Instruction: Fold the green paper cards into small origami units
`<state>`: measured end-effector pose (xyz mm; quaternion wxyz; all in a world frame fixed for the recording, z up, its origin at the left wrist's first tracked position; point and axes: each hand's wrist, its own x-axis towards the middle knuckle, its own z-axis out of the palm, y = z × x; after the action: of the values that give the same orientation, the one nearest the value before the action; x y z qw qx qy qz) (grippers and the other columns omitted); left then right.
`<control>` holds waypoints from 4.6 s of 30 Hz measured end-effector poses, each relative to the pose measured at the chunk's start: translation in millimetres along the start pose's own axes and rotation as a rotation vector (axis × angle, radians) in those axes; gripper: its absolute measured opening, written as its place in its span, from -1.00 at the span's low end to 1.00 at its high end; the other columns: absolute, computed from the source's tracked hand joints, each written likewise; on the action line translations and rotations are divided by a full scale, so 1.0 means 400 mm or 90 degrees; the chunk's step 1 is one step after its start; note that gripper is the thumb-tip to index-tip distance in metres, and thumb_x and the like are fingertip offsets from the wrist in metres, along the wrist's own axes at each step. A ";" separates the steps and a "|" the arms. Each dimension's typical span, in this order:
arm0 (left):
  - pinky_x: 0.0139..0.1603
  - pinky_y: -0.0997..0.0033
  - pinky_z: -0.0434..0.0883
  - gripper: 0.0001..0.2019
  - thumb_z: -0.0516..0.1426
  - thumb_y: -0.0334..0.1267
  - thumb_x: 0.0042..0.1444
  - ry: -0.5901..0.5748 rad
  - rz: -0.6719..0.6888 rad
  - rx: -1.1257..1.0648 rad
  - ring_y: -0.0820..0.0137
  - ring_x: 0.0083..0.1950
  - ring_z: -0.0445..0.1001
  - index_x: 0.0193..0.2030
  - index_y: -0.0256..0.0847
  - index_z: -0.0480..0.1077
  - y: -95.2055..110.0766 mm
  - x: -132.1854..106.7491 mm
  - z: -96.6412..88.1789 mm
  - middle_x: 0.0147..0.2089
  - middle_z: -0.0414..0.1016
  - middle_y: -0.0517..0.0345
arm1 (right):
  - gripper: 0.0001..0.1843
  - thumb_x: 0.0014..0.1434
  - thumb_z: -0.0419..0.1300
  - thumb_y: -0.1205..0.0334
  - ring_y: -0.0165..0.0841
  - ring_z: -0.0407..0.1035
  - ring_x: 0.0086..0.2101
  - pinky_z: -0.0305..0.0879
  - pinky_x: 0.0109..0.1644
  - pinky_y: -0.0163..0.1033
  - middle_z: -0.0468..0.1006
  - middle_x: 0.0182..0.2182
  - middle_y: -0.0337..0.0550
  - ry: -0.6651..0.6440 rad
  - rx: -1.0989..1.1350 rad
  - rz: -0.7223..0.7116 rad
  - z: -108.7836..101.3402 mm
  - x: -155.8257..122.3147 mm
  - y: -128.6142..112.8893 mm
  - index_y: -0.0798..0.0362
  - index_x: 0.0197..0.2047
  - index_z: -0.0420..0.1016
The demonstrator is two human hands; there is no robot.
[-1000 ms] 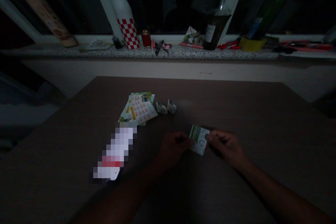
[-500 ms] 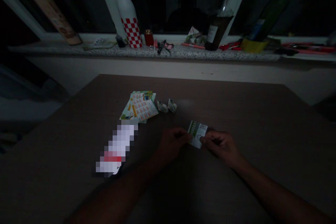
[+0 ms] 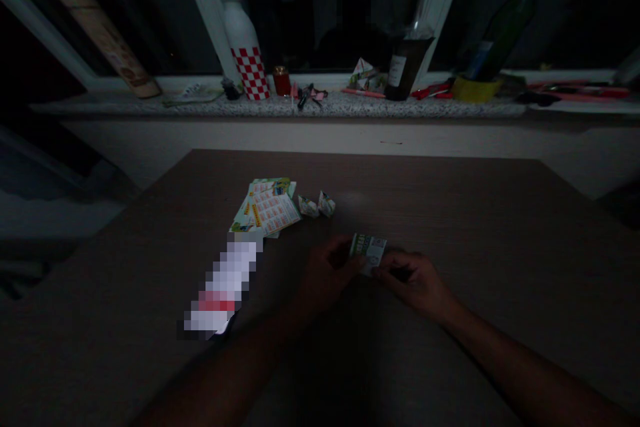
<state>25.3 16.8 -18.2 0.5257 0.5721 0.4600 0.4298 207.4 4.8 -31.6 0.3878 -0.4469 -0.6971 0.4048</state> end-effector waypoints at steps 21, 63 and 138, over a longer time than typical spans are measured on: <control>0.08 0.22 0.27 -0.82 0.01 -0.38 0.25 -0.286 0.492 0.648 0.30 0.05 0.39 -0.15 -0.20 0.44 -0.008 -0.016 -0.059 -0.02 0.50 0.06 | -0.64 0.12 0.22 0.32 -0.28 0.44 -0.29 0.36 -0.14 -0.14 0.55 -0.34 -0.14 0.038 -0.218 -0.124 -0.020 0.009 0.028 0.02 0.02 0.40; -0.15 0.18 0.24 -0.84 0.01 -0.31 0.18 -0.173 0.183 0.757 0.23 -0.18 0.35 -0.33 -0.25 0.40 0.011 0.003 -0.025 -0.28 0.42 0.05 | -0.78 0.11 0.28 0.22 -0.17 0.35 -0.04 0.24 0.03 -0.02 0.49 -0.09 -0.12 -0.049 -0.354 -0.119 -0.023 -0.001 0.018 -0.10 -0.13 0.54; -0.07 -0.03 0.27 -0.61 0.17 0.09 -0.04 -0.154 0.020 0.829 0.05 -0.16 0.45 -0.44 -0.27 0.47 0.052 0.029 -0.068 -0.33 0.50 -0.06 | -0.60 0.13 0.24 0.24 -0.14 0.25 0.06 0.18 0.09 0.04 0.38 0.03 -0.08 -0.124 -0.447 -0.117 -0.033 -0.010 0.002 -0.17 0.06 0.46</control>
<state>2.6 33.3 4.7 0.1140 0.8237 0.5555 0.0041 220.8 4.3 -28.2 0.1770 -0.4479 -0.8643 0.1452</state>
